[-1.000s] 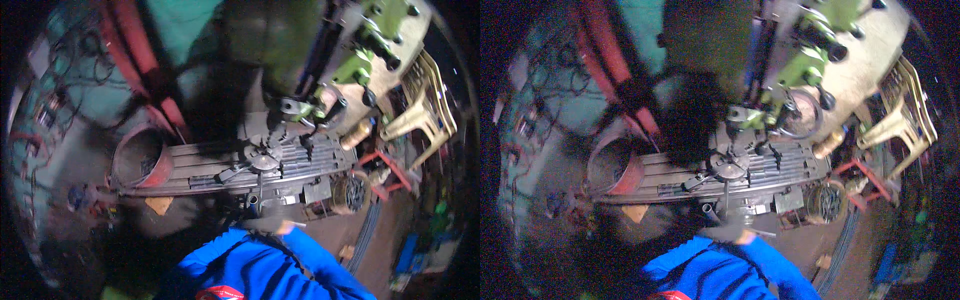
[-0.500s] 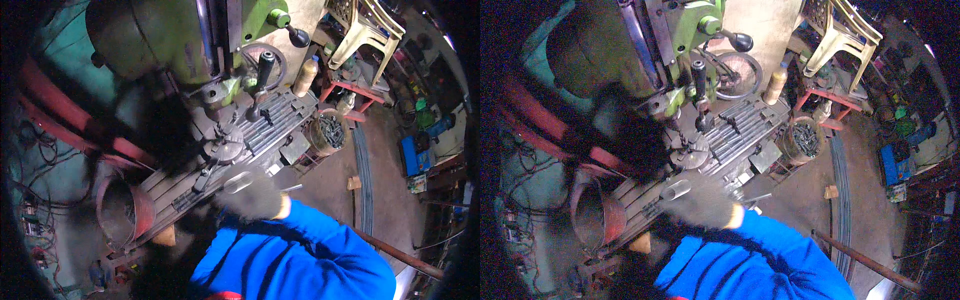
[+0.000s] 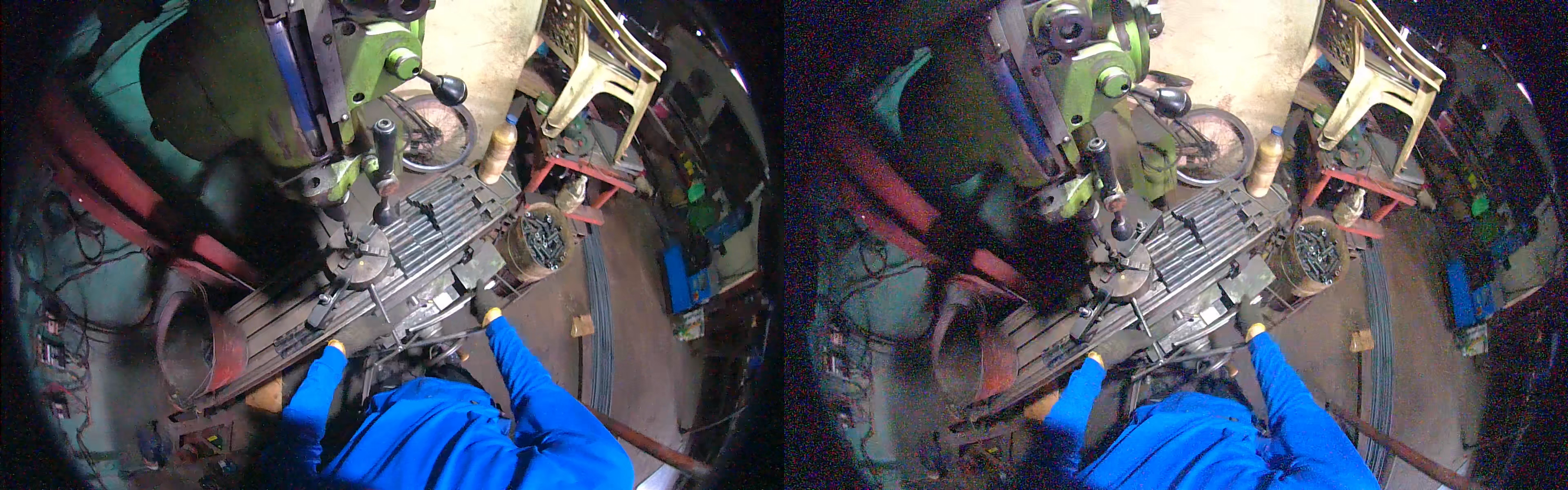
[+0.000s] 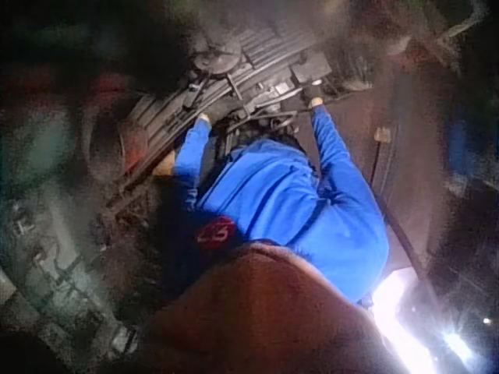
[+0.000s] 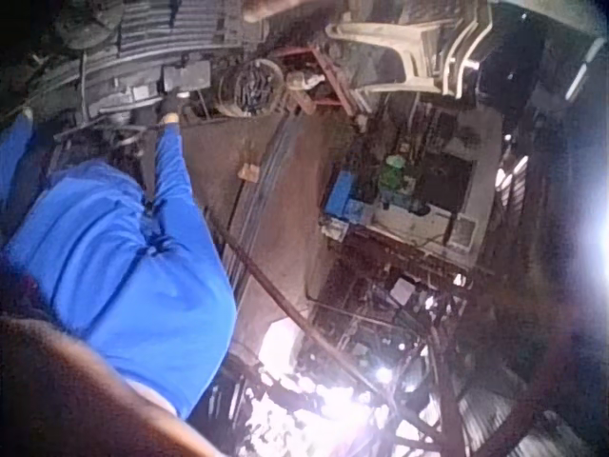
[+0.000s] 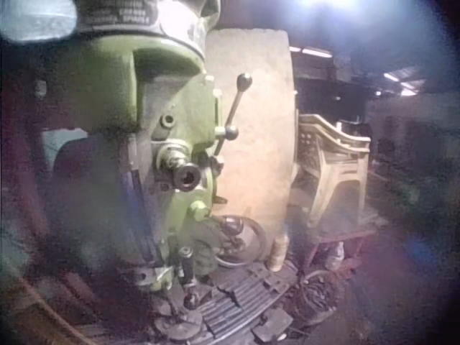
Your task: The person operates a vertical milling machine in a workshop, repeatedly clamping small metal cylindrical parts into the vise, adjusting the machine's controls, and removing the parts after processing. The person handles multiple metal pieces one at a time throughout the clip.
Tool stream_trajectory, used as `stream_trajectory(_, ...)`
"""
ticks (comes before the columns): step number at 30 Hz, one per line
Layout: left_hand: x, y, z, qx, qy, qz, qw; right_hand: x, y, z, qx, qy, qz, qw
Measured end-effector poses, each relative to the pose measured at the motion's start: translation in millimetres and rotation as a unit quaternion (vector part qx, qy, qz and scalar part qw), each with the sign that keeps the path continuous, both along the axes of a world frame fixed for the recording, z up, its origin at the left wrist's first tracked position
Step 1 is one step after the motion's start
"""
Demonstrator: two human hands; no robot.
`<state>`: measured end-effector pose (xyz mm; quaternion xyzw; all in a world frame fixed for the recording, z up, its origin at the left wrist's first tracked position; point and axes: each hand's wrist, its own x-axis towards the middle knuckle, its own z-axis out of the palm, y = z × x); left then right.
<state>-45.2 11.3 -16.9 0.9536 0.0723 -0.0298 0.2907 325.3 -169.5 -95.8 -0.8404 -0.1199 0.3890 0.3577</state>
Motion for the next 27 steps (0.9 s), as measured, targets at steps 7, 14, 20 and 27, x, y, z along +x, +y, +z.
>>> stream_trajectory(7,62,-15,67,0.001,0.261,0.146,0.954,-30,7,-88,-0.08,-0.393,0.361,0.842)
stream_trajectory(14,43,-6,-21,-0.058,0.103,0.14,0.983,-80,-18,28,0.084,-0.042,0.202,0.975)
stream_trajectory(20,43,-10,21,-0.104,0.009,0.101,0.989,-121,-39,125,0.303,0.053,0.334,0.891)
stream_trajectory(27,40,-12,87,-0.4,0.032,0.175,0.899,-195,-26,145,0.301,-0.068,0.509,0.804)
